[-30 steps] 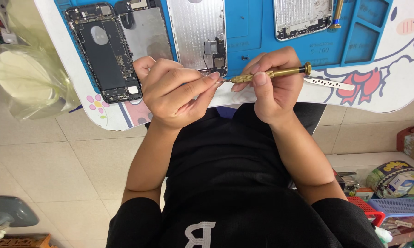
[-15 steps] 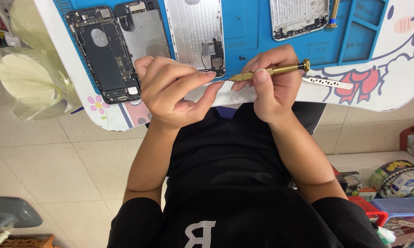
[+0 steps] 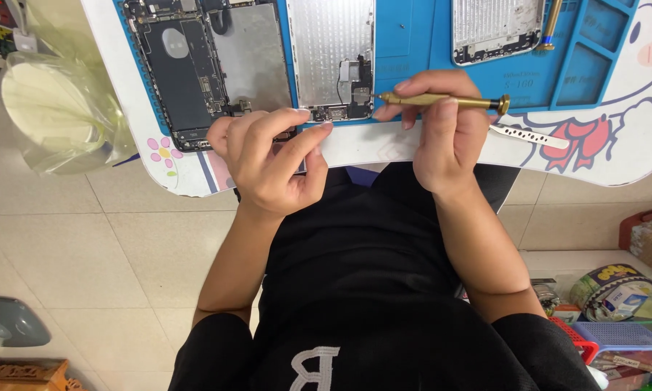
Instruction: Repairing and assembling internal components of a mobile phone at a repair bench.
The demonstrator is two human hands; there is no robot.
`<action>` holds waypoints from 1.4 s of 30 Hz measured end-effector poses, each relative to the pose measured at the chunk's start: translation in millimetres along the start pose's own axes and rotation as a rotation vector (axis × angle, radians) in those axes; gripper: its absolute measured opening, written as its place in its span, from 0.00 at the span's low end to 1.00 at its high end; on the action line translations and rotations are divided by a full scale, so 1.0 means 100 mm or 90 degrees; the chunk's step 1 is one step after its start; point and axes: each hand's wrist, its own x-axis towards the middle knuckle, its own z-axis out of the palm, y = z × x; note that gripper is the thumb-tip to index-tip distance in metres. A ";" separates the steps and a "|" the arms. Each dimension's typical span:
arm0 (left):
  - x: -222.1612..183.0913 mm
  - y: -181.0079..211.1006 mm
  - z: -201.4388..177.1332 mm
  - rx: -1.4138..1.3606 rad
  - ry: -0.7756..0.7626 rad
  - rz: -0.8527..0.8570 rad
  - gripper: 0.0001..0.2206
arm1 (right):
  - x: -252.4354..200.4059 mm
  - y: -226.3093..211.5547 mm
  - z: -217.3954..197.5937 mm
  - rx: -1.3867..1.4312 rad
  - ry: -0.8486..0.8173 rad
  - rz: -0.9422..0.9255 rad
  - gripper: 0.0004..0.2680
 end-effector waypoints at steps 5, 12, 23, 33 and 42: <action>0.01 0.02 -0.02 -0.020 -0.025 -0.036 0.11 | 0.17 -0.21 0.12 -0.058 -0.053 0.068 0.07; -0.02 0.00 0.00 -0.012 -0.041 -0.050 0.11 | 0.02 0.06 0.11 -0.228 -0.084 -0.035 0.04; -0.03 0.01 0.01 0.008 -0.051 -0.072 0.11 | 0.09 0.04 0.10 -0.347 -0.165 -0.113 0.04; -0.04 0.01 0.00 -0.002 -0.065 -0.082 0.10 | 0.09 0.02 0.11 -0.375 -0.179 -0.104 0.06; -0.04 0.01 0.00 -0.001 -0.066 -0.077 0.10 | 0.08 0.06 0.10 -0.409 -0.190 -0.137 0.06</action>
